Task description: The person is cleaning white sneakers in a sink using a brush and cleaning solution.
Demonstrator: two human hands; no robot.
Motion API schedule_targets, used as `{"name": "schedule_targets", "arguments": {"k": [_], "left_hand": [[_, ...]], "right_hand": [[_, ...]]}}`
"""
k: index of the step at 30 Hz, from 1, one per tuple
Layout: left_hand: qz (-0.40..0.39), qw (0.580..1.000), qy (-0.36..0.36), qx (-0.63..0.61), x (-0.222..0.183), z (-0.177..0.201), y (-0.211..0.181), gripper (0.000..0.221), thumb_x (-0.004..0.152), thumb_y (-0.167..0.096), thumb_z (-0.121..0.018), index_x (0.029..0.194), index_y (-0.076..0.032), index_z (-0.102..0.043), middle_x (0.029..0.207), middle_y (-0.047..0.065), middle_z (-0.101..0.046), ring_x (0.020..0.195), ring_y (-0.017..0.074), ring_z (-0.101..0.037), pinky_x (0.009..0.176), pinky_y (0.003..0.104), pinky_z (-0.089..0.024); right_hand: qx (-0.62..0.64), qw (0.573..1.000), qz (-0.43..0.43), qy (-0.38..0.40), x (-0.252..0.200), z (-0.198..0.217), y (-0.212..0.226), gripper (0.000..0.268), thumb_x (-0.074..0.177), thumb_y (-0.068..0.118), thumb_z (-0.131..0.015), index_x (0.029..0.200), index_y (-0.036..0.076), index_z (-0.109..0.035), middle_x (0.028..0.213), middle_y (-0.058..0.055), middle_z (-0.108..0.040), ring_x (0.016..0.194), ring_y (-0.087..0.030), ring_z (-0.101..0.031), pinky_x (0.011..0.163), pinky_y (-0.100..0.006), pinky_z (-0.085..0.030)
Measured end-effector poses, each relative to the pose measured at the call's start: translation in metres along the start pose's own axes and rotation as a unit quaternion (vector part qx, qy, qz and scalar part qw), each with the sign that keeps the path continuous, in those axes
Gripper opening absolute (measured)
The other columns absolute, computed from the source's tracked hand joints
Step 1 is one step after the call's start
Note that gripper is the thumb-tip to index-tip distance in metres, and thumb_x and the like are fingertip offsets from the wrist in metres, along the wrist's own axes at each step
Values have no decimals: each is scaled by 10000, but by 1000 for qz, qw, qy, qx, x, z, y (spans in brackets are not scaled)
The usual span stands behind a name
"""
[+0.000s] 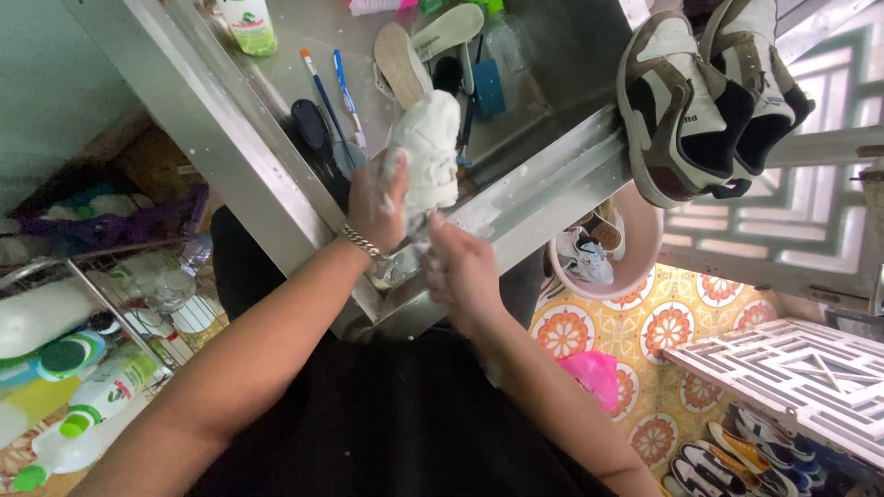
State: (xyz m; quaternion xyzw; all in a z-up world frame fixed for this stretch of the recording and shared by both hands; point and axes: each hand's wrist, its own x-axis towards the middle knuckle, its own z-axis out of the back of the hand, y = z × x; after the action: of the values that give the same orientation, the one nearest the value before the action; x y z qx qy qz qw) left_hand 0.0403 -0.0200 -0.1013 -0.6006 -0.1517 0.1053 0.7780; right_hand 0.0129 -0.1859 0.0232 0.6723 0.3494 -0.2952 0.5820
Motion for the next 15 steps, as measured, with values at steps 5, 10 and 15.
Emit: {"name": "schedule_targets", "arguments": {"k": [5,10,15], "left_hand": [[130,987,57,-72,-5,-3,0,610,1296,-525,-612,914,-73,-761,857,162,-788,907,288,-760,927,477,-599],[-65,972,79,213,0,-21,55,336,1306,-304,-646,1357,-74,-886,937,234,-838,934,446,-882,849,512,-723],[-31,987,97,128,5,-15,39,475,1340,-367,-623,1218,-15,-919,847,250,-807,886,453,-861,830,544,-695]], "right_hand": [[-535,756,364,-97,4,51,-6,351,1065,485,-942,1381,334,-973,735,-81,-832,716,-349,-846,640,-395,-640],[-653,392,613,-211,32,62,38,187,1154,423,-831,1221,338,-984,774,52,-665,549,-161,-695,556,-294,-562],[-639,480,591,-106,27,74,20,277,1094,408,-841,1347,337,-928,739,15,-664,555,-294,-699,511,-431,-565]]}}
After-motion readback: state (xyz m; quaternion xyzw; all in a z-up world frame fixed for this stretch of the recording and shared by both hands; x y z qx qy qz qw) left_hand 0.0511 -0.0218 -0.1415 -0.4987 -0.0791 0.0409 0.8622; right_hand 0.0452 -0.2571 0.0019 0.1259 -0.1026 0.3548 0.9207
